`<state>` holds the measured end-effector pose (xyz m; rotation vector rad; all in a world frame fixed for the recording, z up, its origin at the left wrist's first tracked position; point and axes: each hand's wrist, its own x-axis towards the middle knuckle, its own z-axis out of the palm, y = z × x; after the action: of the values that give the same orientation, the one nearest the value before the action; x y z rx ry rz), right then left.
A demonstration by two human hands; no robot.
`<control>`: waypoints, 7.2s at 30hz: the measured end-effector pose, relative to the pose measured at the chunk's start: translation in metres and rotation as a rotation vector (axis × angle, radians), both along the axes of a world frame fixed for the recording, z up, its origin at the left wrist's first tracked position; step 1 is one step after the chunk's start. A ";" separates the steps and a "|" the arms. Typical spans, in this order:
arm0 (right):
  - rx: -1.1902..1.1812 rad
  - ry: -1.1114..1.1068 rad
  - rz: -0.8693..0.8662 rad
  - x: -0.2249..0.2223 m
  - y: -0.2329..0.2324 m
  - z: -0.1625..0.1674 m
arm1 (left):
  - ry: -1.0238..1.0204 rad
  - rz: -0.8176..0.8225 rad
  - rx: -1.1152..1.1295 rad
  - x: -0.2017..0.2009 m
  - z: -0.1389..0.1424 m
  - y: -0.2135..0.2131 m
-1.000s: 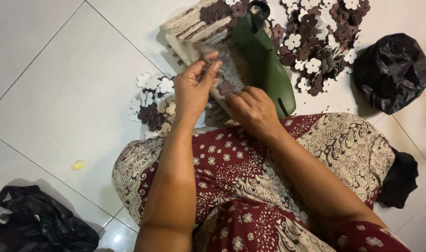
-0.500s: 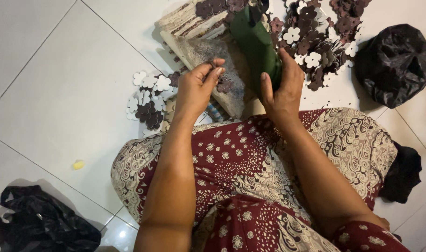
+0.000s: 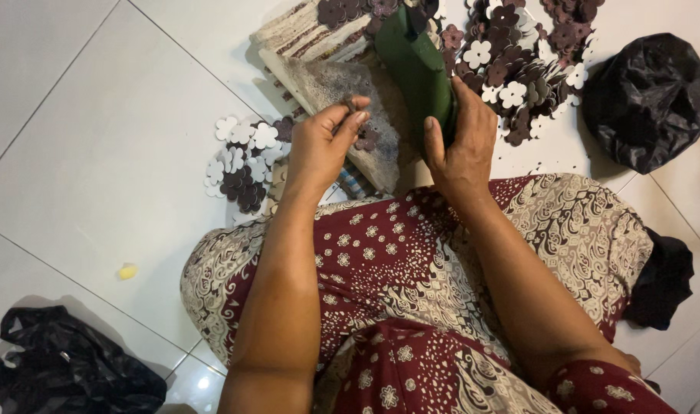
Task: The person sits on the floor and repeatedly places small dark flower-shaped cutouts onto a metal rod, then presses them with a green handheld press. The person removes the pressed shapes and sets them aside, continuing the cycle with additional cutouts.
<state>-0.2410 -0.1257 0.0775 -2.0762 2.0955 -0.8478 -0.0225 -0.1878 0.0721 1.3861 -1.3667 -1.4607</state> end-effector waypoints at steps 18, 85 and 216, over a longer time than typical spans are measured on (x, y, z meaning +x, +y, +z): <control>0.458 0.039 -0.166 0.013 -0.004 0.040 | -0.161 -0.153 -0.410 -0.005 -0.006 0.021; 0.031 -0.169 0.306 0.001 0.074 0.116 | -0.115 -0.122 -0.222 -0.006 -0.032 0.022; 0.264 -0.596 0.246 0.115 0.005 -0.003 | 0.291 0.605 -0.429 0.037 -0.007 -0.025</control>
<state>-0.1262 -0.1206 0.0749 -1.6351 1.5117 -0.9421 0.0148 -0.2128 0.0653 1.1160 -0.8934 -0.8617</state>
